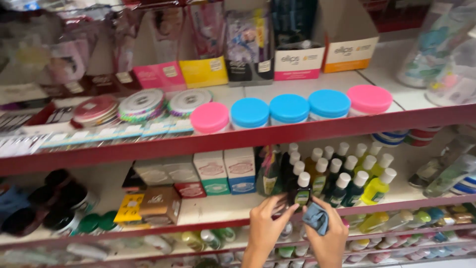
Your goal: The person sits on a bucket and wipes various personal care products, including bottles and boxes, with a blue cloth. They then use a barcode scanner on some items before placing them back on the shelf.
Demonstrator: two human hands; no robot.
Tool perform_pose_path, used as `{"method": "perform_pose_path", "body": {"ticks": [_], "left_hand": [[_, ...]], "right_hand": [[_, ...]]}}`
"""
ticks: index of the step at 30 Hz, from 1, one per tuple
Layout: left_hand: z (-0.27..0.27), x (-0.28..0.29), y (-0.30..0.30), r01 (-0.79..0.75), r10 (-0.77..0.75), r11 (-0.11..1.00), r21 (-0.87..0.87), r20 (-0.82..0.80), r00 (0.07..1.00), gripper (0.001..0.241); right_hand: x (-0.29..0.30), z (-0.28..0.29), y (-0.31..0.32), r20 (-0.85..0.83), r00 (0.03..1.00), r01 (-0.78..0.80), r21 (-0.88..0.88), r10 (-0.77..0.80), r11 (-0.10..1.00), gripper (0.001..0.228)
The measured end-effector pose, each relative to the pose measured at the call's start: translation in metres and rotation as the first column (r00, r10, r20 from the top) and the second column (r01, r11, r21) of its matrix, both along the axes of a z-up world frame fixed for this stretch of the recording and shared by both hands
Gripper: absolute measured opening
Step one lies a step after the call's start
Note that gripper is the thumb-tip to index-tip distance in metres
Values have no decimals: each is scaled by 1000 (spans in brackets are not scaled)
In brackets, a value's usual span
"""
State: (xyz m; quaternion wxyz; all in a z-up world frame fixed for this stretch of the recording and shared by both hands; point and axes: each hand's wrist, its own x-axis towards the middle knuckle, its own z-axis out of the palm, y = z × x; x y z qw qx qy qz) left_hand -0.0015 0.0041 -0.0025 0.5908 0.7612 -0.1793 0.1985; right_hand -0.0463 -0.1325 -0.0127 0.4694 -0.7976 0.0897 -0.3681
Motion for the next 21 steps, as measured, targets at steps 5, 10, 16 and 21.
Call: {"method": "perform_pose_path", "body": {"ticks": [5, 10, 16, 21], "left_hand": [[9, -18, 10, -111, 88, 982, 152, 150, 985, 37], [-4, -56, 35, -297, 125, 918, 262, 519, 845, 26], [-93, -108, 121, -486, 232, 722, 493, 489, 841, 25], [-157, -177, 234, -683, 629, 615, 394, 276, 727, 29]], "right_hand": [[-8, -8, 9, 33, 997, -66, 52, 65, 996, 42], [-29, -35, 53, 297, 953, -138, 225, 67, 965, 40], [-54, -108, 156, 209, 792, -609, 347, 574, 713, 48], [-59, -203, 236, -302, 387, -799, 362, 871, 480, 43]]}}
